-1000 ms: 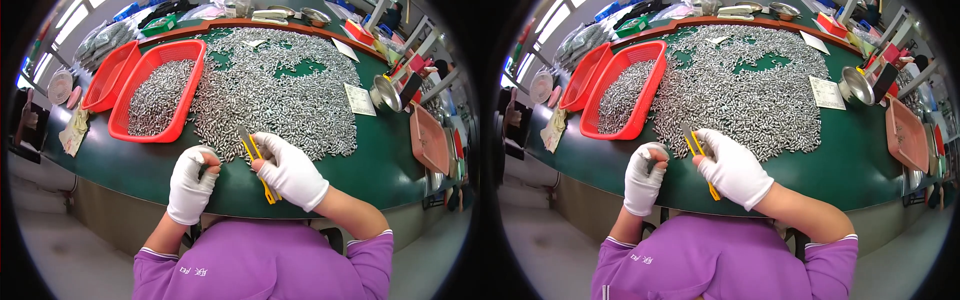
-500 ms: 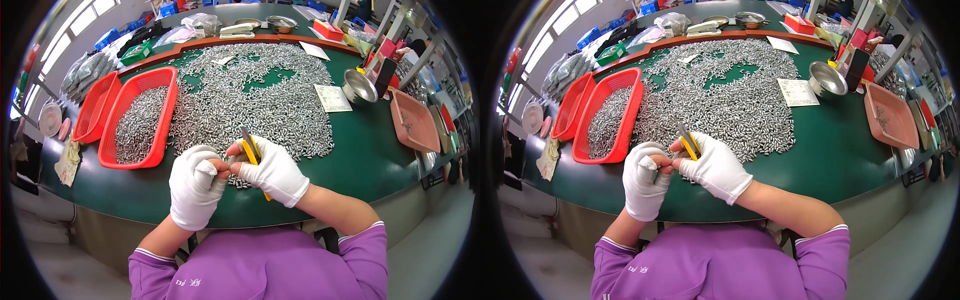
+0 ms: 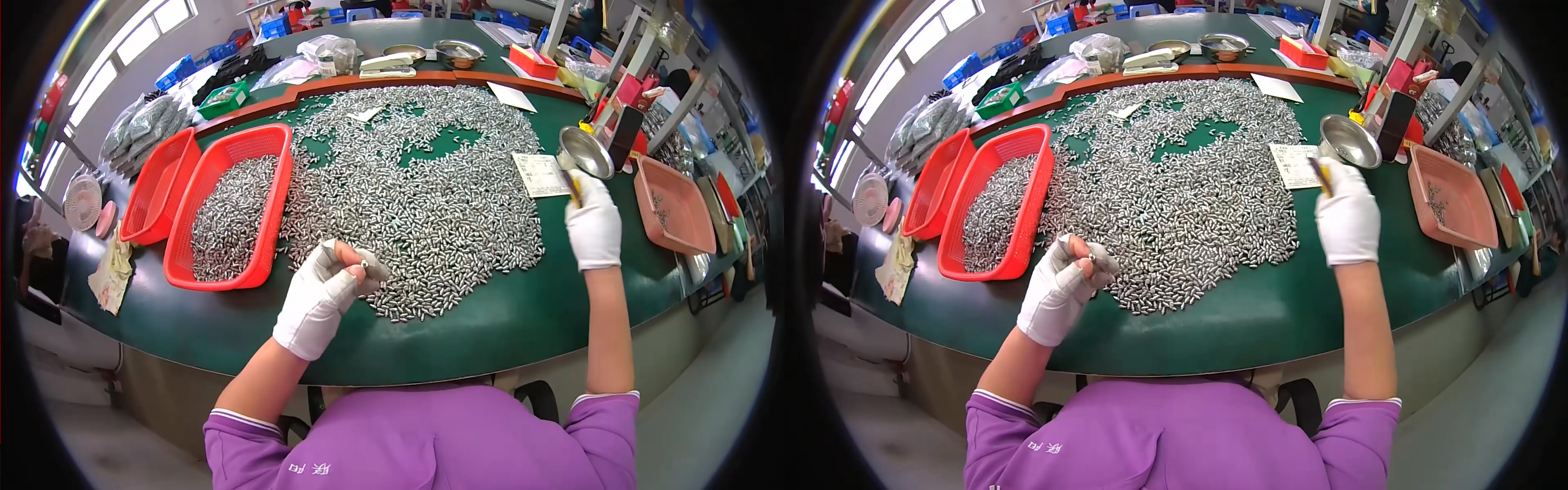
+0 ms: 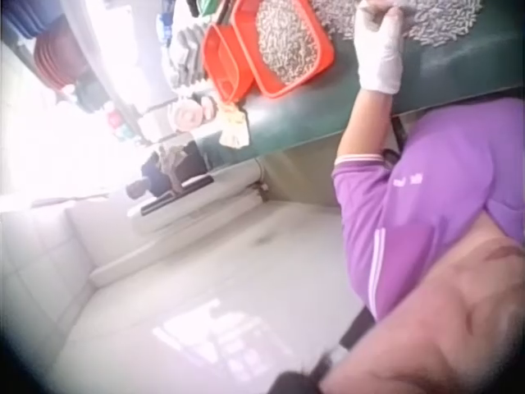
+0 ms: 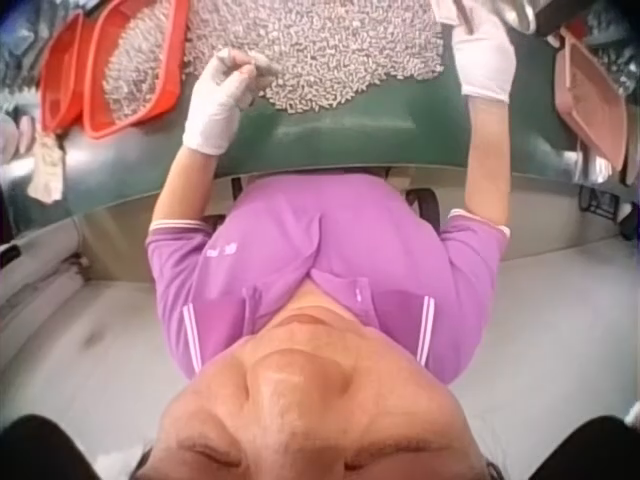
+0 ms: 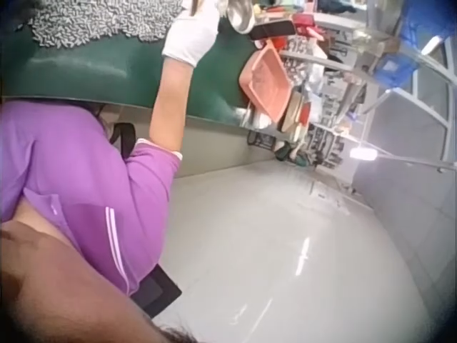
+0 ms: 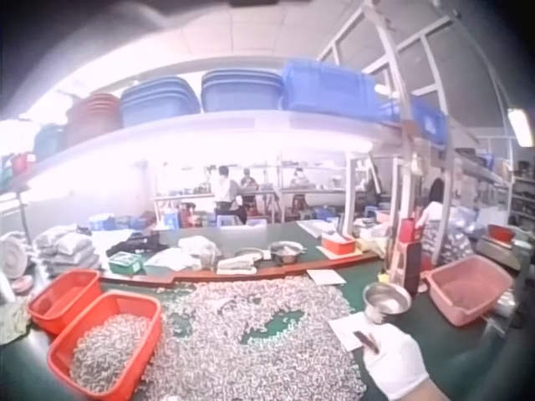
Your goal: The person is inspecting and sorting a large pile of small cylindrical metal parts on a green workbench mat using their hands and a yellow probe tool.
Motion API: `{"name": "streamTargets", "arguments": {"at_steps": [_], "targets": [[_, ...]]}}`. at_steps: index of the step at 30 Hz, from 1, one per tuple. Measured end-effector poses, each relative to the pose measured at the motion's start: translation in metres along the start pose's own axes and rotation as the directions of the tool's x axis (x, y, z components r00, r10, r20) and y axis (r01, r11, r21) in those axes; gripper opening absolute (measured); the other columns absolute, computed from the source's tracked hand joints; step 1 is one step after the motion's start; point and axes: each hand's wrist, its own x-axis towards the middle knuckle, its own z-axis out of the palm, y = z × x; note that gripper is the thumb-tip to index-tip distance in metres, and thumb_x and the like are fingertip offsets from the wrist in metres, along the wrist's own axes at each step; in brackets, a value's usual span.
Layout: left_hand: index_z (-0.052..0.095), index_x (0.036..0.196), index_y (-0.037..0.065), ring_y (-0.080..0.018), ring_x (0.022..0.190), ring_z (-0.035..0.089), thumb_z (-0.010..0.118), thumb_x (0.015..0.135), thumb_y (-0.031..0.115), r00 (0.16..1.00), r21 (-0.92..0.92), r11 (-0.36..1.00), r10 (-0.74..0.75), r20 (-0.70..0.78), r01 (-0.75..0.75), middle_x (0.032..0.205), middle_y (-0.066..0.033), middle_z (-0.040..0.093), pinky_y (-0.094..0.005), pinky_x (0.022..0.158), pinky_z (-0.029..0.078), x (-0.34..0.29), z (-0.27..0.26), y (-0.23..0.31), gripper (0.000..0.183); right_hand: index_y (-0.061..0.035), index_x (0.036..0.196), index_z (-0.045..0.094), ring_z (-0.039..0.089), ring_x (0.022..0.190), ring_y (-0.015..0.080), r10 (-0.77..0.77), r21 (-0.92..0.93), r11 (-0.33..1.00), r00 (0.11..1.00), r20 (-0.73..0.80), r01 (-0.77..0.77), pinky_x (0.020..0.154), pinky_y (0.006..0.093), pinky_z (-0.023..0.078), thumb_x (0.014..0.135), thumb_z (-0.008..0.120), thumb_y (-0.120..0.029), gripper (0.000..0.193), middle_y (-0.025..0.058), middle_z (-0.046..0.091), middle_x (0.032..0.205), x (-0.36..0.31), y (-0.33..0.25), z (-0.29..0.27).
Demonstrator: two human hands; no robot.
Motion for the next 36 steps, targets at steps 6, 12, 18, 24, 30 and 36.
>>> {"name": "streamTargets", "arguments": {"at_steps": [6, 12, 18, 24, 30, 36], "targets": [[0.052, 0.11, 0.008, -0.0156, 0.094, 0.061, 0.061, 0.092, 0.011, 0.997, -0.121, 0.992, 0.033, 0.065, -0.025, 0.102, -0.0072, 0.061, -0.0289, 0.086, 0.05, 0.02, -0.004, 0.009, 0.02, -0.0127, 0.127, 0.057, 0.062, 0.105, 0.036, 0.483, -0.371, 0.853, 0.825, 0.294, -0.367, 0.09, 0.0443, 0.049, 0.086, 0.063, -0.038, 0.048, 0.0168, 0.064, 0.116, -0.005, 0.071, -0.005], [0.054, 0.106, 0.01, -0.0136, 0.092, 0.061, 0.06, 0.093, 0.011, 0.991, -0.127, 0.989, 0.086, 0.107, -0.072, 0.096, -0.0022, 0.059, -0.0254, 0.081, 0.049, 0.051, -0.016, 0.015, 0.014, -0.0098, 0.121, 0.06, 0.062, 0.101, 0.0344, 0.481, -0.53, 0.807, 0.81, 0.335, -0.26, 0.088, 0.0429, 0.05, 0.085, 0.063, -0.032, 0.042, 0.0159, 0.062, 0.112, -0.007, 0.058, -0.003], [0.053, 0.104, 0.011, -0.0137, 0.083, 0.056, 0.065, 0.09, 0.015, 0.982, -0.269, 0.959, 0.125, 0.138, -0.084, 0.089, -0.0027, 0.055, -0.0236, 0.071, 0.046, 0.058, -0.037, -0.002, 0.019, -0.0081, 0.103, 0.067, 0.063, 0.094, 0.0297, -0.24, 0.163, 0.965, 0.945, 0.222, 0.207, 0.084, 0.0363, 0.05, 0.078, 0.068, -0.011, 0.025, 0.0115, 0.066, 0.101, 0.0, -0.031, 0.008], [0.055, 0.107, 0.012, -0.01, 0.077, 0.05, 0.064, 0.091, 0.012, 0.992, -0.353, 0.935, 0.02, 0.122, 0.025, 0.094, -0.0032, 0.051, -0.0207, 0.066, 0.042, 0.057, -0.042, -0.003, 0.018, -0.0112, 0.097, 0.066, 0.062, 0.09, 0.0299, -0.357, 0.127, 0.928, 0.733, 0.58, 0.351, 0.08, 0.0416, 0.051, 0.08, 0.066, -0.024, 0.021, 0.0103, 0.062, 0.092, 0.009, -0.124, 0.037], [0.055, 0.104, 0.009, -0.0109, 0.072, 0.053, 0.054, 0.095, 0.007, 0.988, -0.381, 0.922, -0.005, 0.154, 0.064, 0.094, -0.0053, 0.058, -0.0231, 0.065, 0.044, 0.058, -0.041, -0.007, 0.01, -0.0116, 0.086, 0.068, 0.063, 0.087, 0.0312, -0.255, 0.152, 0.967, 0.737, 0.626, 0.206, 0.077, 0.0411, 0.051, 0.078, 0.067, -0.021, 0.013, 0.0117, 0.063, 0.087, 0.016, -0.12, 0.087], [0.054, 0.112, 0.005, -0.011, 0.075, 0.053, 0.052, 0.093, 0.006, 0.974, -0.387, 0.904, -0.107, 0.2, 0.179, 0.097, -0.0063, 0.059, -0.0239, 0.069, 0.044, 0.051, -0.035, -0.01, 0.019, -0.0131, 0.085, 0.07, 0.062, 0.086, 0.0283, -0.398, 0.342, 0.905, 0.784, 0.476, 0.252, 0.076, 0.0384, 0.05, 0.082, 0.066, -0.023, 0.011, 0.008, 0.063, 0.084, 0.015, -0.111, 0.087]]}}
